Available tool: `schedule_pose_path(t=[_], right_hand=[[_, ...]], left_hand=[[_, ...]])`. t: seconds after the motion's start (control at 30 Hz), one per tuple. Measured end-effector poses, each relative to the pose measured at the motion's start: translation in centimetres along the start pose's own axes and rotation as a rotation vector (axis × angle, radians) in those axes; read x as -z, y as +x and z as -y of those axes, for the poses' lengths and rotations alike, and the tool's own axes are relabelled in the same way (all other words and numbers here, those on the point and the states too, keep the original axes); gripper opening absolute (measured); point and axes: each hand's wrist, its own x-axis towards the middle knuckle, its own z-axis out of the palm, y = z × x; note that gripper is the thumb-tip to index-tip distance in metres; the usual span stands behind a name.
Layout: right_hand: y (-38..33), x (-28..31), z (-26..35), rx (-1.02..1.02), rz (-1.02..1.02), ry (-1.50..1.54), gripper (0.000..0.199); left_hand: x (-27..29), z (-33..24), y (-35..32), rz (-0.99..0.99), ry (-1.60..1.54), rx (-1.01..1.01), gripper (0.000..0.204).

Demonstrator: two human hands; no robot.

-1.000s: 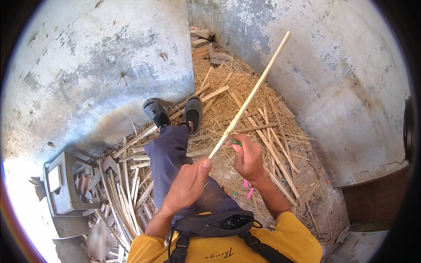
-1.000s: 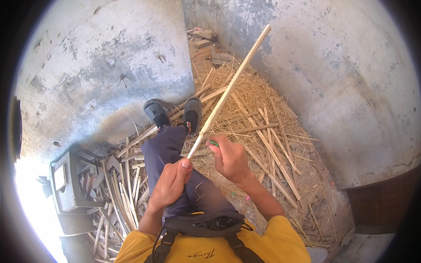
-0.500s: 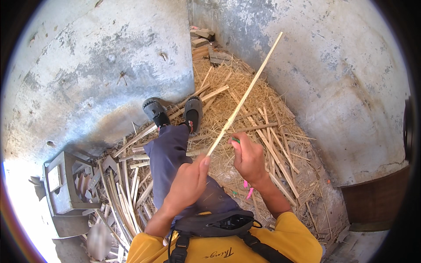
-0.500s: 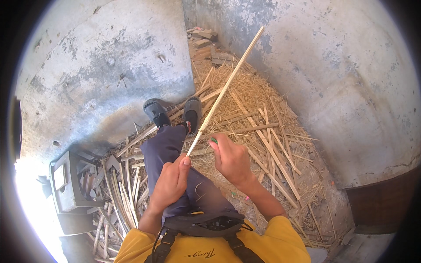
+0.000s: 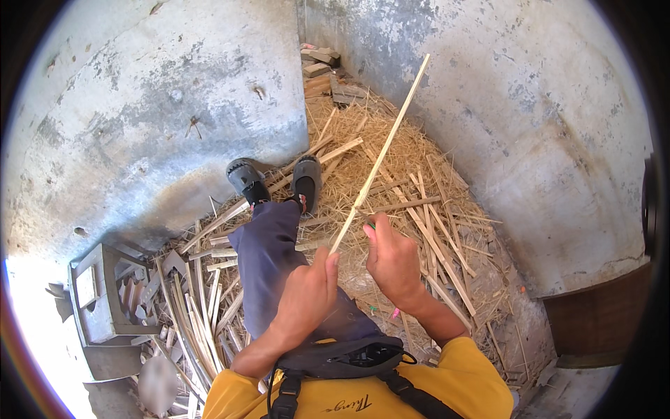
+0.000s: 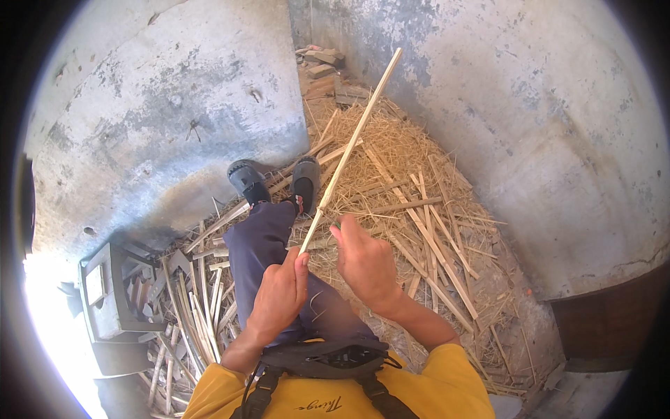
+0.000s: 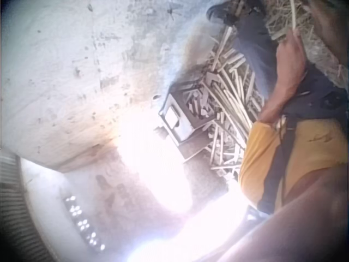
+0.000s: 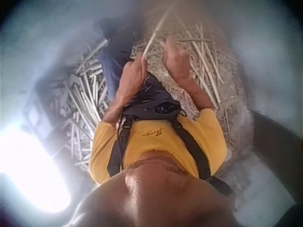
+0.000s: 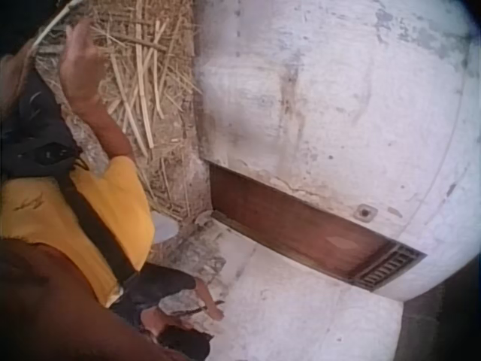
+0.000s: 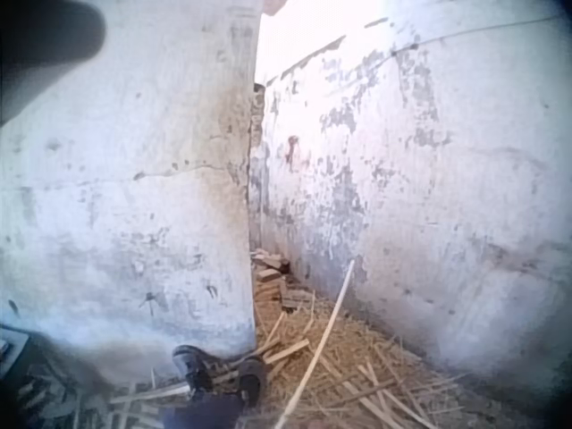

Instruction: The person shaves a thin strip of wood using a small utility knife while holding the wood with their left hand.

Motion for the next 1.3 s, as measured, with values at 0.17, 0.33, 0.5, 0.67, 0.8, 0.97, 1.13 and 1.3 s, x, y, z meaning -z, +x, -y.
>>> schedule_pose_path(t=[0.17, 0.33, 0.5, 0.67, 0.8, 0.97, 1.13, 1.3], right_hand=[[0.6, 0.8, -0.5, -0.088, 0.168, 0.111, 0.019], [0.9, 0.4, -1.3, -0.146, 0.167, 0.389, 0.024], [2.0, 1.0, -1.5, -0.314, 0.391, 0.719, 0.03], [1.2, 0.4, -2.5, -0.407, 0.361, 0.983, 0.032], [1.0, 0.1, -2.6, -0.076, 0.105, 0.506, 0.027], [0.3, -0.4, -2.4, 0.061, 0.015, 0.199, 0.018], [0.2, -0.3, -1.9, 0.055, -0.006, 0.03, 0.017], [0.0, -0.8, -1.9, -0.027, 0.06, 0.11, 0.021]], left_hand=[[-0.4, 0.6, -0.1, -0.016, 0.061, 0.018, 0.027], [-0.4, 0.4, 0.1, -0.04, 0.085, 0.014, 0.027], [0.1, 1.7, 0.7, -0.034, 0.009, -0.007, 0.029], [1.0, 1.6, 0.9, 0.002, -0.147, -0.079, 0.031], [1.5, 1.4, 0.8, 0.05, -0.199, -0.055, 0.032], [1.0, 1.5, 0.6, 0.048, -0.134, -0.05, 0.03], [0.3, 1.6, 0.6, 0.029, -0.042, -0.044, 0.028], [-0.9, 1.4, 0.4, -0.057, 0.141, -0.025, 0.026]])
